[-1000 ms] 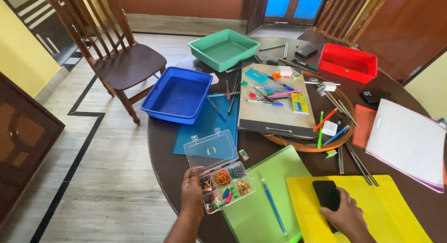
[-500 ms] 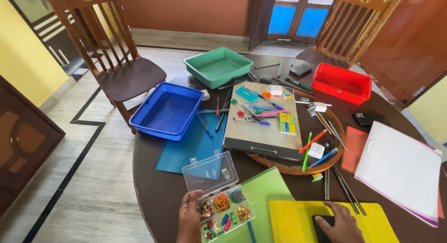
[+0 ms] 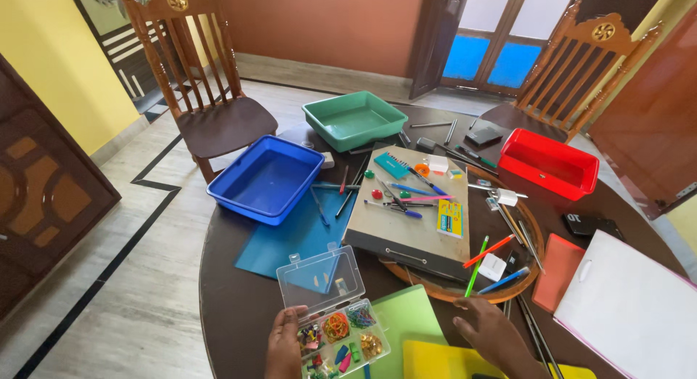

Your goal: The person organizes small stationery items on a round table. They sort colorful rubber bands and paper clips into a clear compartmentalized box, then place pens and other items into blue and green trays. The person closes the compartment box and arranges the trays on the table.

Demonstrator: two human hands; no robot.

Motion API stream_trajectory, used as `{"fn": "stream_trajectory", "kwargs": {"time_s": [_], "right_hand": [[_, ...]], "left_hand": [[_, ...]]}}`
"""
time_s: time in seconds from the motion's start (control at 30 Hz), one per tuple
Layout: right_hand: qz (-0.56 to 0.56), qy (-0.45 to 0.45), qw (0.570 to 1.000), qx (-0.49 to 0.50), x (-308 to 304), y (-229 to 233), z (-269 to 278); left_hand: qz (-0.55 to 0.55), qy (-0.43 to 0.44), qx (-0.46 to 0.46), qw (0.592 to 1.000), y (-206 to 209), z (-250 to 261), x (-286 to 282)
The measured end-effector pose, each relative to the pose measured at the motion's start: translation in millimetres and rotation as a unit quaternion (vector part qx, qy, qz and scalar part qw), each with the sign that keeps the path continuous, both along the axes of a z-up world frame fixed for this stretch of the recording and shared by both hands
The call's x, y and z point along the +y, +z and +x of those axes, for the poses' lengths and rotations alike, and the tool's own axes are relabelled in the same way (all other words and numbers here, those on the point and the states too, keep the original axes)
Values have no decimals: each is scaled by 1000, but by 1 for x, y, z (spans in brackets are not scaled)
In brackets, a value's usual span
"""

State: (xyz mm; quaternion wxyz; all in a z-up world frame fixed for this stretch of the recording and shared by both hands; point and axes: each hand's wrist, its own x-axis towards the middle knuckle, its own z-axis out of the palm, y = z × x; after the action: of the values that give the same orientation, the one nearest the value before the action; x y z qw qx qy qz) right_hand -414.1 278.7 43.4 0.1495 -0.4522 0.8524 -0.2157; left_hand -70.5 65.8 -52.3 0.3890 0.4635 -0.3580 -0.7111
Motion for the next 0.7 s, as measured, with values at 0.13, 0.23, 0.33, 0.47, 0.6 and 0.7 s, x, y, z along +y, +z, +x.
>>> {"fn": "stream_trajectory", "kwargs": {"time_s": [0.13,0.23,0.33,0.47,0.6,0.7], "right_hand": [[-12,1,1000,-13,-49,8,-18],[-36,13,999,-5,-103,6,-38],[-65,57,993,83,-162,-1,-54],[-94,4,990,107,-239,-14,-65],[-105,-45,984,134,-291,-26,-72],[-45,-64,992,96,-310,-35,-78]], "left_hand": [[2,0,26,1000,-53,-12,-38],[-66,12,34,997,-101,-19,-76],[-163,28,45,985,-144,-26,-122],[-112,54,40,991,-202,-21,-152],[-131,18,75,988,-262,-9,-179],[-82,45,41,995,-298,-1,-186]]}}
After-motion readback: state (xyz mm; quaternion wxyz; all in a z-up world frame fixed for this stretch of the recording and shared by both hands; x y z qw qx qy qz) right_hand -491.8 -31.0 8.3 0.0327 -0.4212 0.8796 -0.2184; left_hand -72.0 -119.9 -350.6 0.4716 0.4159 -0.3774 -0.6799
